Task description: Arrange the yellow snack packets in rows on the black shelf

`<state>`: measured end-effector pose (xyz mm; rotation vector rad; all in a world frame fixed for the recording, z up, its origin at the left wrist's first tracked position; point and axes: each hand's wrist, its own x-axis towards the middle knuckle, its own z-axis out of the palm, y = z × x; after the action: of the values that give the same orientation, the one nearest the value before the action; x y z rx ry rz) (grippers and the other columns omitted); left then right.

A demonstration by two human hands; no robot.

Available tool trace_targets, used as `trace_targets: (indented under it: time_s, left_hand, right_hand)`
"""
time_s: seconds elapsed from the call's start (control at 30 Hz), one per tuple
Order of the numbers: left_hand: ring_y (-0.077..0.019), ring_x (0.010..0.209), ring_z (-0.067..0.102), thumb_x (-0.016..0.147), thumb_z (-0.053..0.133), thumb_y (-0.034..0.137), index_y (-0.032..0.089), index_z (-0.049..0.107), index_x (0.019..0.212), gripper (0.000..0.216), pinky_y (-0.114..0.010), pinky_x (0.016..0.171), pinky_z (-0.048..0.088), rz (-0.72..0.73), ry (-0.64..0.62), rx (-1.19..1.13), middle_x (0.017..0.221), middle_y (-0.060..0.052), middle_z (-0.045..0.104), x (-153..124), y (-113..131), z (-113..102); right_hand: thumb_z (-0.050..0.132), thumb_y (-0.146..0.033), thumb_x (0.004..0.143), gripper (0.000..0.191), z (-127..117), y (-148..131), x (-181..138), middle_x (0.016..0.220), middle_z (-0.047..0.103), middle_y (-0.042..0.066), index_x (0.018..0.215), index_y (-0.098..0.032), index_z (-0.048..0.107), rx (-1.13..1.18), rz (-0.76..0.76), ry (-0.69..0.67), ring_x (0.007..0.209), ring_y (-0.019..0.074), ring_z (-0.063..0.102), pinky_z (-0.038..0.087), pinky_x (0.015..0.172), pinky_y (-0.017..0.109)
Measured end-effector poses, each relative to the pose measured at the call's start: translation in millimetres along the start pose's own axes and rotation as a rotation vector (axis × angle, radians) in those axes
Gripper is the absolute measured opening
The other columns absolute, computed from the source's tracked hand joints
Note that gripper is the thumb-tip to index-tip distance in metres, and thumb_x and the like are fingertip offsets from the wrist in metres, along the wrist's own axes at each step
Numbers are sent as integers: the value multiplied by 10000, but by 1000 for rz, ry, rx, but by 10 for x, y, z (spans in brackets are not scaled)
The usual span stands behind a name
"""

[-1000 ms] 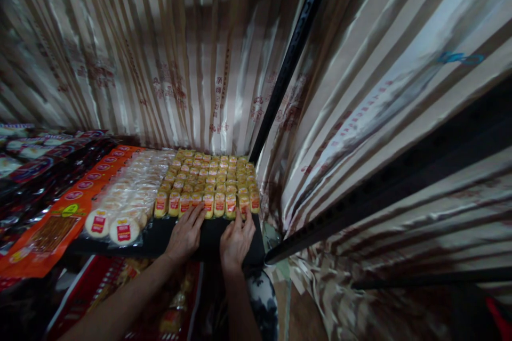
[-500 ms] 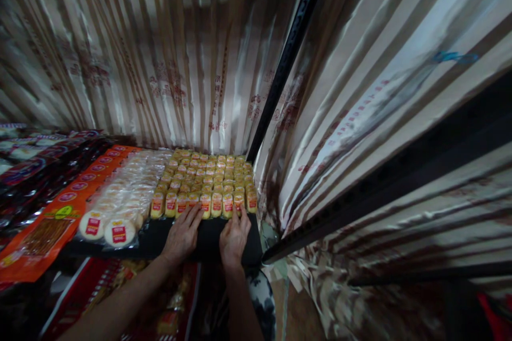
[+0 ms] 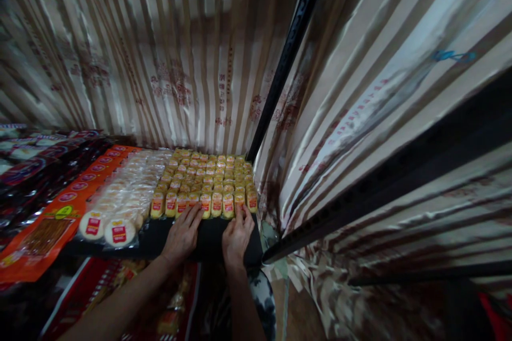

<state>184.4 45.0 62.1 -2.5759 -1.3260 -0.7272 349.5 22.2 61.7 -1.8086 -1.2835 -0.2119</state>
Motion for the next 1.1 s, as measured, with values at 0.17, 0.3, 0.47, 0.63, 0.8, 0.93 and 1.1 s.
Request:
trace_targets:
  time_s: [0.17, 0.3, 0.47, 0.63, 0.8, 0.93, 1.1]
  left_hand:
    - [-253, 1223, 415, 766, 376, 39, 107, 460, 1273, 519, -379, 1004, 400, -7, -7, -6, 1355, -90, 451, 7, 0, -1]
    - [-260, 1232, 402, 765, 379, 42, 99, 453, 1278, 522, -378, 1013, 390, 1, -17, -15, 1364, -96, 438, 8, -6, 8]
    - [-271, 1240, 392, 768, 374, 53, 98, 452, 1277, 518, -397, 1018, 377, -17, -38, -62, 1363, -111, 435, 7, -15, 10]
    - [-278, 1278, 337, 778, 371, 71, 80, 424, 1292, 517, -411, 1030, 350, -16, -60, -134, 1388, -138, 393, -3, -28, -14]
    - [-268, 1251, 362, 793, 373, 79, 87, 422, 1284, 494, -405, 1015, 357, -2, -66, -191, 1373, -143, 404, 41, -41, -86]
    - [-221, 1122, 459, 828, 387, 128, 130, 544, 1136, 346, -357, 959, 405, 19, 24, -312, 1189, -116, 546, -186, 25, -227]
    - [-175, 950, 524, 831, 417, 166, 171, 611, 905, 208, -331, 862, 446, -180, -42, -598, 967, -80, 605, -1132, 57, -343]
  right_hand:
    - [335, -148, 792, 471, 3, 69, 101, 1293, 409, 182, 1237, -86, 473, -37, 82, 48, 1218, 278, 348, 299, 1000, 483]
    - [311, -145, 793, 493, 104, 166, 116, 1304, 423, 186, 1257, -52, 448, -53, 70, -32, 1251, 263, 327, 282, 1026, 458]
    - [296, -147, 790, 498, 154, 201, 91, 1277, 455, 194, 1250, -34, 450, -25, 52, -61, 1243, 252, 346, 296, 1027, 439]
    - [312, -159, 780, 495, 68, 140, 123, 1279, 429, 205, 1235, -28, 456, 53, 48, -4, 1237, 257, 358, 302, 1028, 442]
    - [360, -201, 809, 419, -120, -140, 79, 1201, 497, 213, 1171, -49, 508, 140, -12, 75, 1175, 267, 430, 341, 992, 457]
    - [404, -293, 860, 359, -356, -445, -287, 1003, 617, 135, 1163, -121, 493, 391, 93, -21, 877, 191, 607, 483, 798, 348]
    - [395, -311, 870, 265, -439, -678, -937, 812, 688, 69, 931, -177, 615, 403, -102, -504, 749, 164, 647, 503, 697, 264]
